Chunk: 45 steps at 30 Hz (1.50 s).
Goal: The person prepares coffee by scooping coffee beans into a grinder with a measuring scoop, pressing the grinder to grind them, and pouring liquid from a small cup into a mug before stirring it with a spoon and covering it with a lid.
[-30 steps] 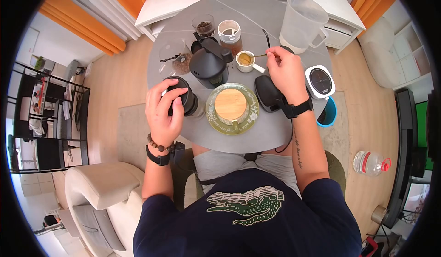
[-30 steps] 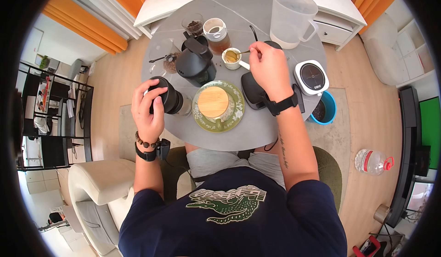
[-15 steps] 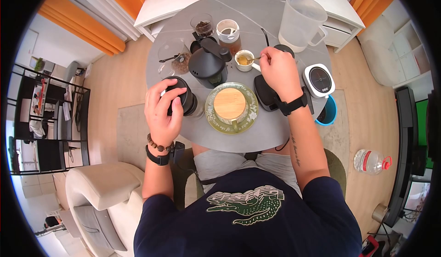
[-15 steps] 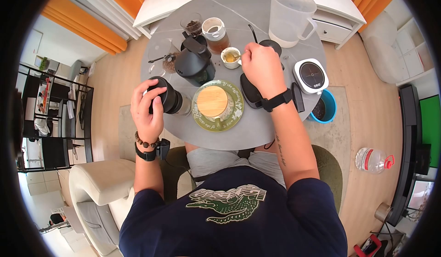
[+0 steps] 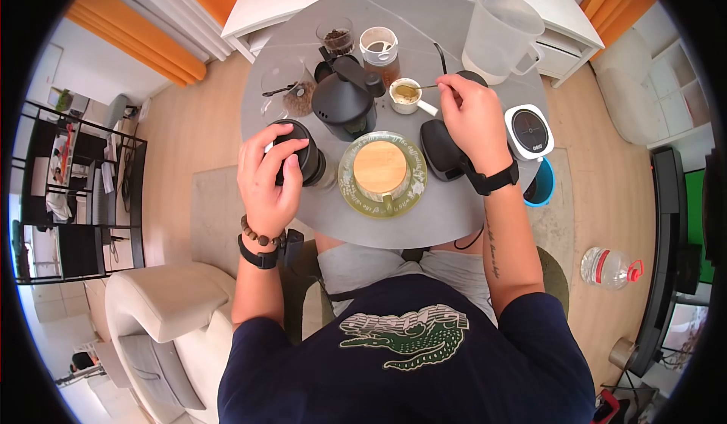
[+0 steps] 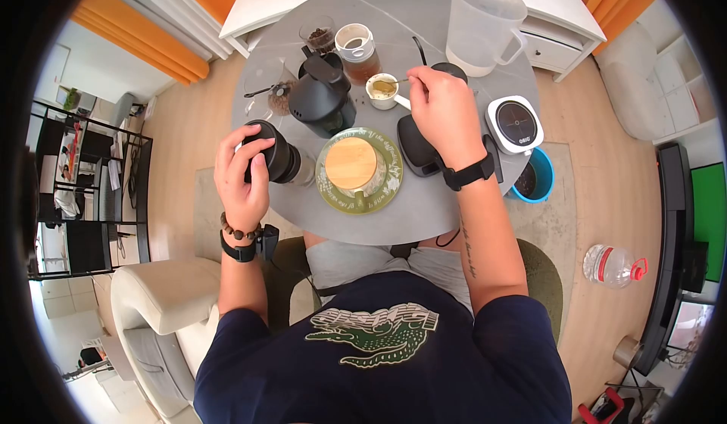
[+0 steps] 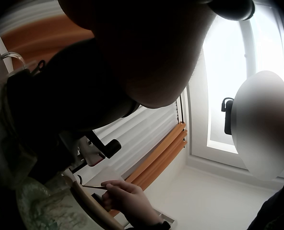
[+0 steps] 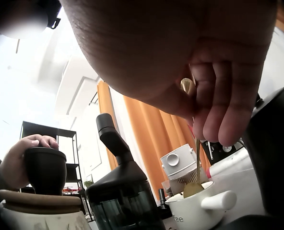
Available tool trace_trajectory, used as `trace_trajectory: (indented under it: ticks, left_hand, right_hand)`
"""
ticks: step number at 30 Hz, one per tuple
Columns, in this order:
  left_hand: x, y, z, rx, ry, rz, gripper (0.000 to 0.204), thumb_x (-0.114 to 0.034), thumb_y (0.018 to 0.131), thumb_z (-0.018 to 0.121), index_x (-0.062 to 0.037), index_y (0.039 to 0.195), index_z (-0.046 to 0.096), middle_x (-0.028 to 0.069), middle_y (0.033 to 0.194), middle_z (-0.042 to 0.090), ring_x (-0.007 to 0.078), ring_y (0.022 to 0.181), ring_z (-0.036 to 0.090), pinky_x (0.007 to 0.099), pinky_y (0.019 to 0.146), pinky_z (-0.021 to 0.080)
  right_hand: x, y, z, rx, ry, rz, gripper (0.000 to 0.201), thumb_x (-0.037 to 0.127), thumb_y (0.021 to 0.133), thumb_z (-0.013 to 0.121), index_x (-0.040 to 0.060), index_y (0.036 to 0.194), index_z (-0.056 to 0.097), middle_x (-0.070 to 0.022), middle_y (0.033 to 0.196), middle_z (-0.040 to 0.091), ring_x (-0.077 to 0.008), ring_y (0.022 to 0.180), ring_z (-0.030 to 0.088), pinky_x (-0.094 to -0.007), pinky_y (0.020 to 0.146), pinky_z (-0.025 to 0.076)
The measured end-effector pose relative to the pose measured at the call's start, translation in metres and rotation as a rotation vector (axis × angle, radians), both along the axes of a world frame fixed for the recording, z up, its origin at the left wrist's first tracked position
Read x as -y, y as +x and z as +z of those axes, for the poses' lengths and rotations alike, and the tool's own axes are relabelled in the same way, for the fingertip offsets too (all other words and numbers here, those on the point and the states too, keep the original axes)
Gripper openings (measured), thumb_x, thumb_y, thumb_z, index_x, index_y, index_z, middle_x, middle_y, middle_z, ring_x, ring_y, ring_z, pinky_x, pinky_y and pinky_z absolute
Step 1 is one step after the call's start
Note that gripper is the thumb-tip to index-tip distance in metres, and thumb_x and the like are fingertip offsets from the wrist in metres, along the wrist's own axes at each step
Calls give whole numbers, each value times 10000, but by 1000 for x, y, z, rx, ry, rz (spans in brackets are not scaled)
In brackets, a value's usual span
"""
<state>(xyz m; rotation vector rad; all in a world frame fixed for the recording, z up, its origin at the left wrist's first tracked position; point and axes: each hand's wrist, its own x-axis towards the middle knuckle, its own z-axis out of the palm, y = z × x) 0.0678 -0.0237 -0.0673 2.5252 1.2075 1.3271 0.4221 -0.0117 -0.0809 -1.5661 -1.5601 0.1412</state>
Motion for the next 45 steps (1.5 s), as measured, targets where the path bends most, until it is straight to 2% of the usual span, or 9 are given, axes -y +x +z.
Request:
trace_trajectory:
  ticks: [5,13,21,23,28,31,34,39,45]
  left_hand:
    - [0,1,1,22,9,-3,218,-31,953,708,-98,1109,845,88,1335,755,324,1160,707,446,1006,559]
    - [1,-1,4,-7,4,-21,212,-37,1021,673,-51,1150,841,151,1341,759,337,1194,732,437,1033,576]
    - [1,-1,7,3,14,-8,188,-26,1007,693,-55,1130,832,126,1337,765,333,1164,734,425,1009,578]
    - [2,-2,8,-9,26,-22,197,-19,989,703,-64,1131,832,115,1331,767,328,1153,733,419,998,576]
    - [1,-4,7,9,32,-28,196,-49,975,727,-94,1133,834,70,1334,769,330,1211,709,450,1063,544]
    - [-1,-6,4,24,80,-26,150,-106,977,743,-119,1103,824,36,1303,766,299,1203,716,457,1064,542]
    - [-1,-9,2,36,52,-41,176,-75,985,734,-106,1131,826,57,1345,761,315,1237,704,462,1097,525]
    - [-2,-10,-1,65,65,-58,163,-88,989,741,-117,1131,817,38,1333,762,304,1232,705,454,1091,531]
    - [-4,-10,-3,78,70,-64,157,-92,992,740,-121,1127,814,31,1329,761,302,1229,706,460,1084,530]
  right_hand:
    - [-7,3,-10,-4,-89,-34,206,150,1044,685,22,1109,831,-222,918,802,-413,845,783,-490,773,617]
    - [-14,0,-22,-146,-214,-52,264,208,1026,710,15,1161,827,-203,982,844,-380,905,825,-464,847,646]
    - [12,-1,18,49,-304,-95,307,249,1024,752,41,1244,806,-173,868,814,-393,842,799,-479,798,622]
    - [20,-2,30,76,-199,-100,320,256,1026,767,42,1261,799,-137,762,760,-349,712,741,-454,711,580]
    - [42,-26,66,52,-198,131,294,199,999,818,43,1248,800,-117,850,768,-237,694,697,-398,667,547]
    - [59,-57,69,144,-276,344,437,240,965,850,31,1336,754,-163,1187,770,-318,975,776,-437,861,619]
    - [61,-82,44,306,-284,490,640,330,889,899,31,1420,706,-178,1414,704,-432,1270,693,-491,1084,571]
    - [64,-109,3,371,-261,454,740,306,836,945,36,1471,677,-191,1417,695,-435,1290,678,-509,1114,553]
    - [63,-112,1,321,-292,399,771,254,801,971,64,1487,673,-172,1403,702,-410,1288,665,-504,1119,548]
